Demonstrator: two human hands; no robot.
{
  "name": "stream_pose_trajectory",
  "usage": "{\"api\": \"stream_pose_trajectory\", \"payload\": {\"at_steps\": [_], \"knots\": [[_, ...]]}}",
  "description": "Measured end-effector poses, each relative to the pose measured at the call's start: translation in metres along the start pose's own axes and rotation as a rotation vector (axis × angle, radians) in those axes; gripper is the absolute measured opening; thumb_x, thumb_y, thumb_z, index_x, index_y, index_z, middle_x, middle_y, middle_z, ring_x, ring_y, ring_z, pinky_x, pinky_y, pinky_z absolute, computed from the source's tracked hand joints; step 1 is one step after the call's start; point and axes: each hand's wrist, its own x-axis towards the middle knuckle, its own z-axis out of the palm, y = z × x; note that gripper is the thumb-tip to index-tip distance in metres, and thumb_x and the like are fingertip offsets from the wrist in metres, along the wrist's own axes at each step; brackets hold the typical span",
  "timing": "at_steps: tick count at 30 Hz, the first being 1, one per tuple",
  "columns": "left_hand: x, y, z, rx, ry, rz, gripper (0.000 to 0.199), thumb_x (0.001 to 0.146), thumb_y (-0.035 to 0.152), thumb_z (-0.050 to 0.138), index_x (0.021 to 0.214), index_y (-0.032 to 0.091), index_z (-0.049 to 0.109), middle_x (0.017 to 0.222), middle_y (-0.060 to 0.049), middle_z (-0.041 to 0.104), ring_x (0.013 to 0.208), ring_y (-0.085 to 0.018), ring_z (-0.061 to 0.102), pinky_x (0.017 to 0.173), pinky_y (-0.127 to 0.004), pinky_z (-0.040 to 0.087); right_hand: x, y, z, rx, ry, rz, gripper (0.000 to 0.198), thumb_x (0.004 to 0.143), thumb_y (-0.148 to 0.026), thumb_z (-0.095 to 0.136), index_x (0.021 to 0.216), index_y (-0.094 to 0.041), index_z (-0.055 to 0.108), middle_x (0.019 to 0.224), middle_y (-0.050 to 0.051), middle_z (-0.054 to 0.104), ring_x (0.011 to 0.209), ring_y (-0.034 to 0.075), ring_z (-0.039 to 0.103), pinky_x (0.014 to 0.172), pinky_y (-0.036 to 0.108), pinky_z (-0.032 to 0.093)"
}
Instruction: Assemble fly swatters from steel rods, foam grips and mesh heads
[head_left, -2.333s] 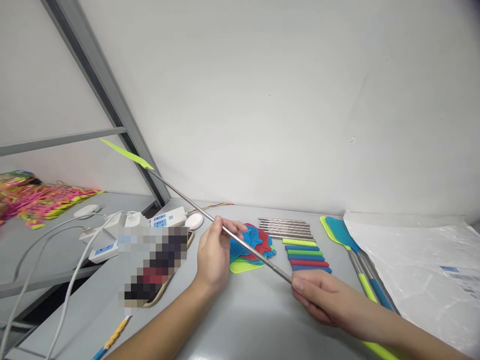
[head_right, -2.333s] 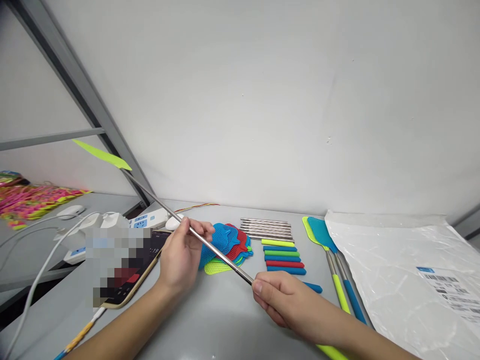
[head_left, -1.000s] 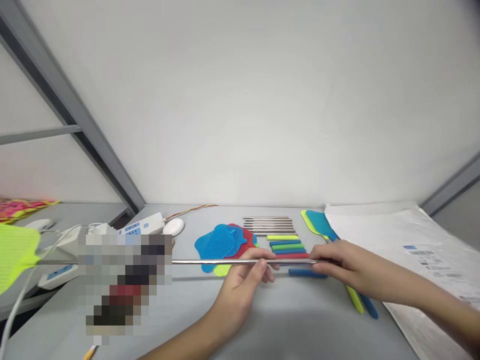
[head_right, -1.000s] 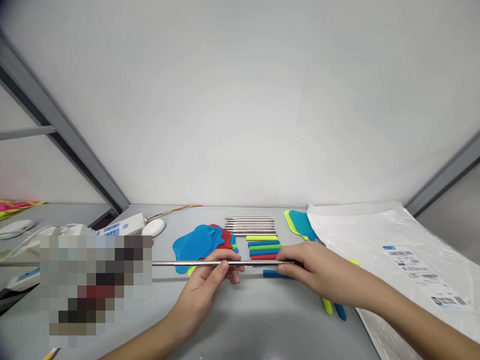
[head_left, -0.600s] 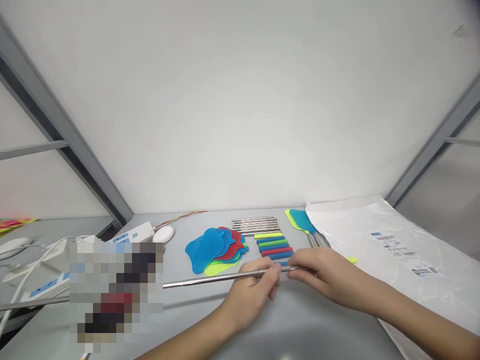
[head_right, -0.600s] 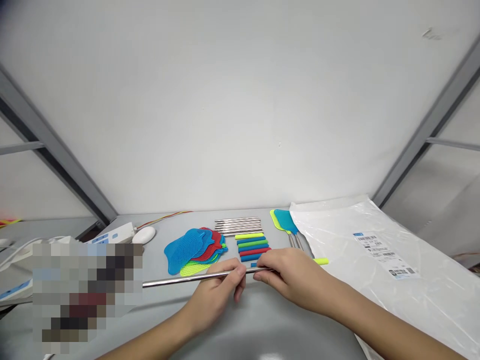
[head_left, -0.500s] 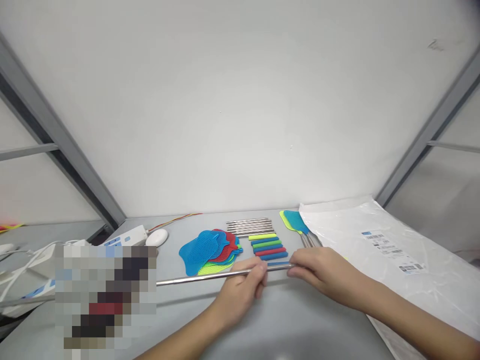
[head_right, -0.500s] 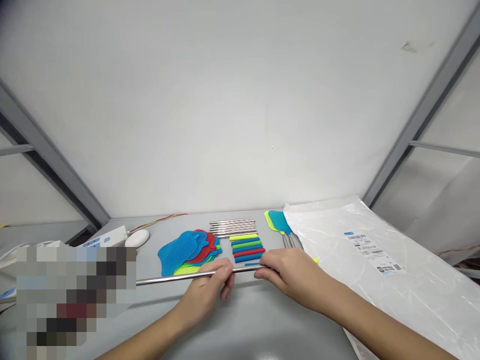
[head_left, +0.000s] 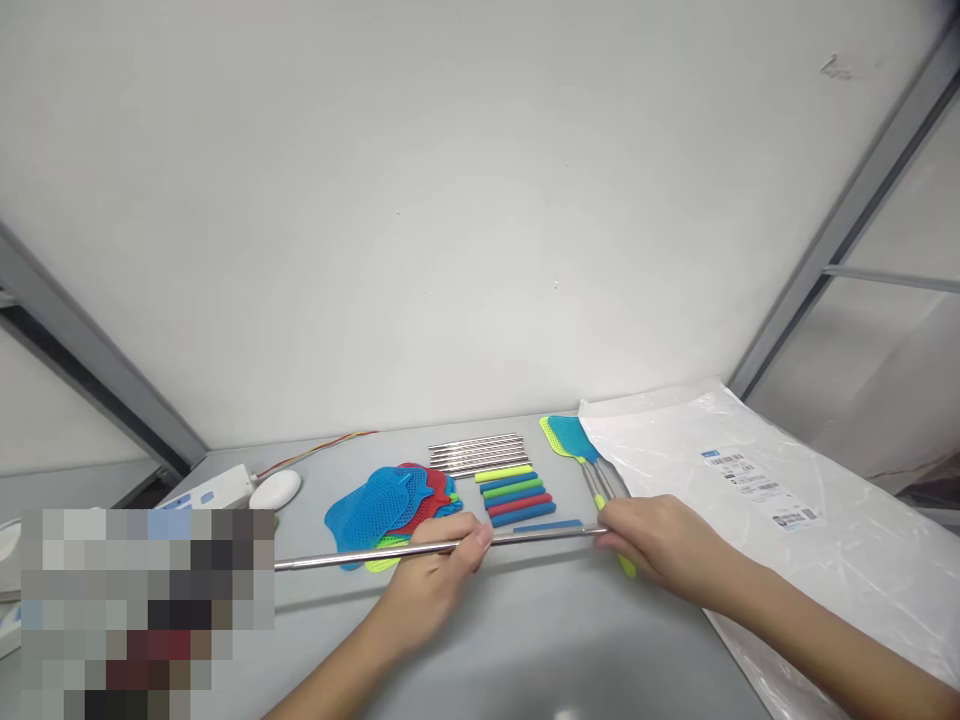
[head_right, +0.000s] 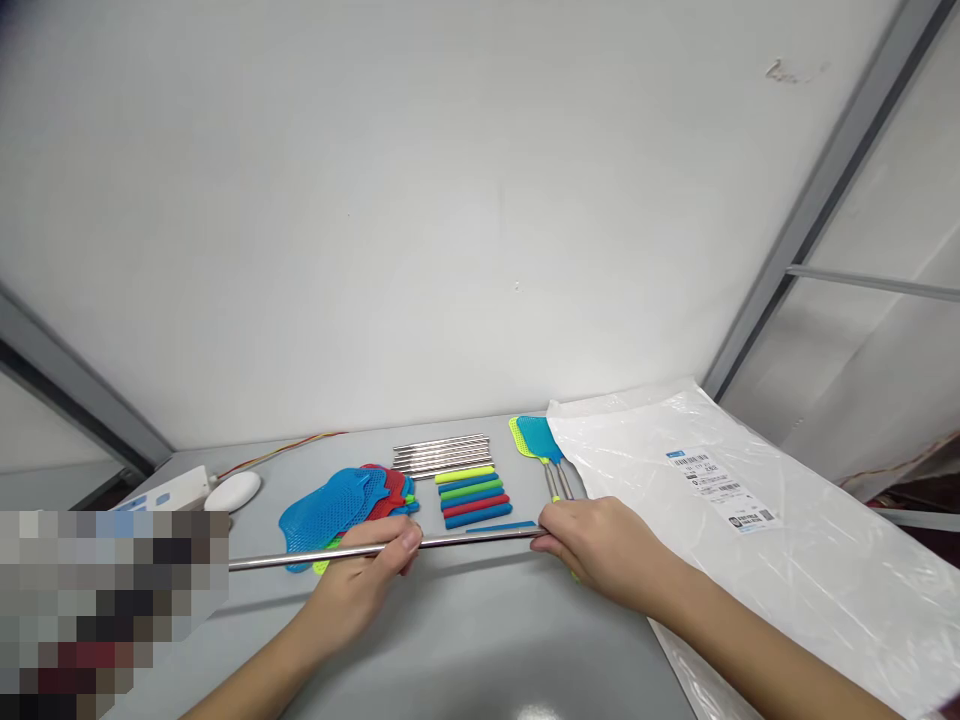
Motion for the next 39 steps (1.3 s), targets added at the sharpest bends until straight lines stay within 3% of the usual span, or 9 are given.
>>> {"api": "stream_pose_trajectory", "payload": {"at_steps": [4, 9, 19, 25, 31, 39], "knots": [[0.002, -0.004, -0.001, 0.031, 0.046, -0.009, 0.043, 0.092, 0.045, 0.041, 0.057, 0.019, 0.041, 0.057, 0.002, 0.036, 0.058, -0.013, 0.033, 0.056, -0.027, 0.025, 0.005, 0.004, 0.007, 0.003, 0.025, -0.019, 0.031, 0.1, -0.036, 0.032, 0.074, -0.022, 0.043, 0.067, -0.001, 0.056, 0.055, 0.013, 0.046, 0.052, 0.026, 0.025], [0.001, -0.012, -0.022, 0.05, 0.161, -0.039, 0.043, 0.091, 0.046, 0.041, 0.058, 0.019, 0.044, 0.059, 0.0, 0.042, 0.059, -0.014, 0.037, 0.055, -0.027, 0.027, 0.018, 0.011, 0.003, -0.036, 0.066, -0.014, 0.034, 0.099, -0.042, 0.033, 0.076, -0.022, 0.047, 0.066, 0.0, 0.057, 0.056, 0.015, 0.05, 0.052, 0.027, 0.026], [0.003, -0.014, -0.046, 0.02, 0.24, -0.028, 0.042, 0.088, 0.045, 0.046, 0.055, 0.02, 0.041, 0.057, 0.0, 0.038, 0.055, -0.015, 0.032, 0.051, -0.029, 0.024, 0.036, 0.015, 0.005, -0.062, 0.106, -0.048, 0.042, 0.099, -0.048, 0.028, 0.075, -0.021, 0.05, 0.065, 0.001, 0.059, 0.056, 0.015, 0.053, 0.052, 0.027, 0.027], [0.01, -0.021, -0.071, -0.141, 0.532, -0.037, 0.04, 0.087, 0.037, 0.044, 0.053, 0.021, 0.031, 0.054, 0.001, 0.03, 0.056, -0.015, 0.031, 0.052, -0.029, 0.025, 0.026, 0.045, 0.008, -0.12, 0.229, 0.129, 0.045, 0.1, -0.047, 0.023, 0.075, -0.021, 0.051, 0.063, 0.002, 0.06, 0.054, 0.015, 0.053, 0.053, 0.026, 0.031], [0.008, -0.02, -0.07, -0.221, 0.451, 0.017, 0.04, 0.087, 0.038, 0.046, 0.053, 0.021, 0.035, 0.053, 0.001, 0.032, 0.055, -0.015, 0.031, 0.053, -0.029, 0.027, 0.028, 0.044, 0.012, -0.09, 0.263, 0.054, 0.04, 0.099, -0.045, 0.028, 0.083, -0.021, 0.055, 0.069, 0.004, 0.062, 0.06, 0.017, 0.058, 0.056, 0.027, 0.035], [0.008, -0.02, -0.073, -0.262, 0.389, 0.055, 0.041, 0.088, 0.037, 0.048, 0.052, 0.021, 0.037, 0.053, 0.001, 0.032, 0.055, -0.015, 0.033, 0.054, -0.03, 0.031, 0.032, 0.04, 0.017, -0.067, 0.244, 0.125, 0.041, 0.099, -0.046, 0.026, 0.078, -0.021, 0.051, 0.066, 0.003, 0.06, 0.057, 0.017, 0.054, 0.054, 0.027, 0.033]]}}
